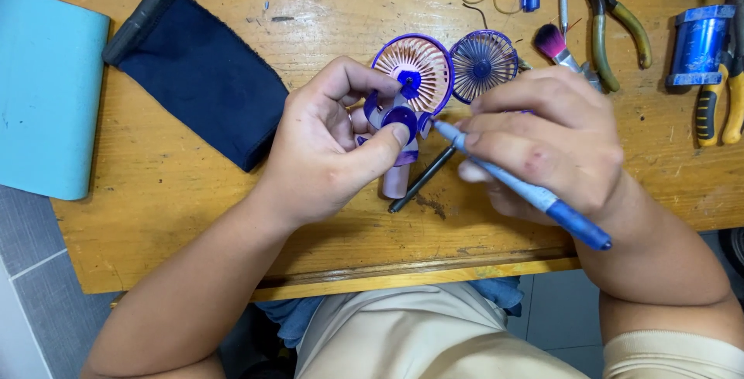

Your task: Marking a fan component with a marker, applying a substance with a brush, and pouring liquid from a container onto the part.

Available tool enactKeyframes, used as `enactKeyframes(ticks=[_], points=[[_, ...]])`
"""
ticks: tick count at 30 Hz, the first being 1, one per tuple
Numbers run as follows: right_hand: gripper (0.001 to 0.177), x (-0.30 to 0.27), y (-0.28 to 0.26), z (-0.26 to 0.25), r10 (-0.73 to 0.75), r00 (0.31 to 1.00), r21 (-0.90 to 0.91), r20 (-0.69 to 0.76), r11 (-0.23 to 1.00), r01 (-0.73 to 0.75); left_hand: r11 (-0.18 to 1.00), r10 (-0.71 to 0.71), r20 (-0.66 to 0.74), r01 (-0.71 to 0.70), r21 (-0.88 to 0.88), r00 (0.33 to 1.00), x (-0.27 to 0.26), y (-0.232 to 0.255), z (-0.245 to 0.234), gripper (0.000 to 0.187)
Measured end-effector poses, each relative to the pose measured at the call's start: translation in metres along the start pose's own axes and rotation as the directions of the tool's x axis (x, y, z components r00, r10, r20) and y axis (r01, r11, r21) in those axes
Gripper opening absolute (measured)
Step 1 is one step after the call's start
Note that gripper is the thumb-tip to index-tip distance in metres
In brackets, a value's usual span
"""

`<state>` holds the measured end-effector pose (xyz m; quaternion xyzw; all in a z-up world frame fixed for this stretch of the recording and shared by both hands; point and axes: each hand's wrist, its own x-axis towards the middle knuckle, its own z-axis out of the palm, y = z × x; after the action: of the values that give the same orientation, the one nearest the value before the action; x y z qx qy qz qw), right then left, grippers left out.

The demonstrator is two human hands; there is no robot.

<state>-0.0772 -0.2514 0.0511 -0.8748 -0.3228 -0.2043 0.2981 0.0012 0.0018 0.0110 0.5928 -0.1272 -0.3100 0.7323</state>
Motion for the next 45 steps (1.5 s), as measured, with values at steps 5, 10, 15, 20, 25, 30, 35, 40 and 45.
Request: enactKeyframes(ticks=[5, 10, 15, 20, 25, 30, 35, 40, 45], points=[[0.02, -0.006, 0.005, 0.002, 0.004, 1.0, 0.064, -0.023, 0.998, -0.003, 1.0, -0.001, -0.003, 0.001, -0.001, 1.0, -0.001, -0.001, 0.0, 0.032], [0.022, -0.01, 0.005, -0.003, 0.017, 0.999, -0.057, -0.038, 0.998, -0.02, 1.0, 0.004, 0.001, -0.004, 0.021, 1.0, -0.001, 0.001, 0.0, 0.034], [0.02, -0.003, 0.002, 0.0, -0.011, 1.0, -0.047, -0.027, 0.999, 0.009, 0.999, 0.026, -0.004, -0.026, 0.047, 1.0, 0.0, -0.004, -0.001, 0.033], [0.021, -0.003, 0.003, 0.0, -0.017, 0.999, 0.005, -0.027, 1.0, 0.017, 0.997, 0.038, 0.0, -0.038, 0.061, 0.999, 0.0, 0.0, 0.0, 0.032], [0.019, -0.007, 0.004, -0.001, -0.017, 0.997, -0.096, -0.072, 0.995, 0.01, 0.999, 0.006, 0.0, -0.006, 0.044, 1.0, -0.001, 0.001, 0.0, 0.033], [0.019, -0.012, 0.004, -0.004, 0.028, 0.999, -0.046, -0.037, 0.998, -0.03, 0.999, 0.018, 0.007, -0.018, 0.047, 1.0, 0.0, 0.0, 0.001, 0.031], [0.024, -0.007, 0.007, 0.002, -0.003, 0.999, 0.065, -0.04, 0.998, 0.006, 0.999, 0.041, 0.082, -0.041, -0.003, 0.996, -0.002, 0.011, 0.005, 0.03], [0.022, -0.003, 0.007, -0.002, -0.014, 0.999, 0.063, -0.051, 0.998, 0.017, 0.999, 0.022, 0.028, -0.023, 0.029, 0.999, -0.001, 0.003, 0.001, 0.031], [0.02, -0.006, 0.0, -0.007, 0.027, 0.999, -0.037, -0.037, 0.999, -0.028, 0.998, 0.013, 0.006, -0.013, 0.058, 1.0, 0.0, 0.001, 0.0, 0.03]])
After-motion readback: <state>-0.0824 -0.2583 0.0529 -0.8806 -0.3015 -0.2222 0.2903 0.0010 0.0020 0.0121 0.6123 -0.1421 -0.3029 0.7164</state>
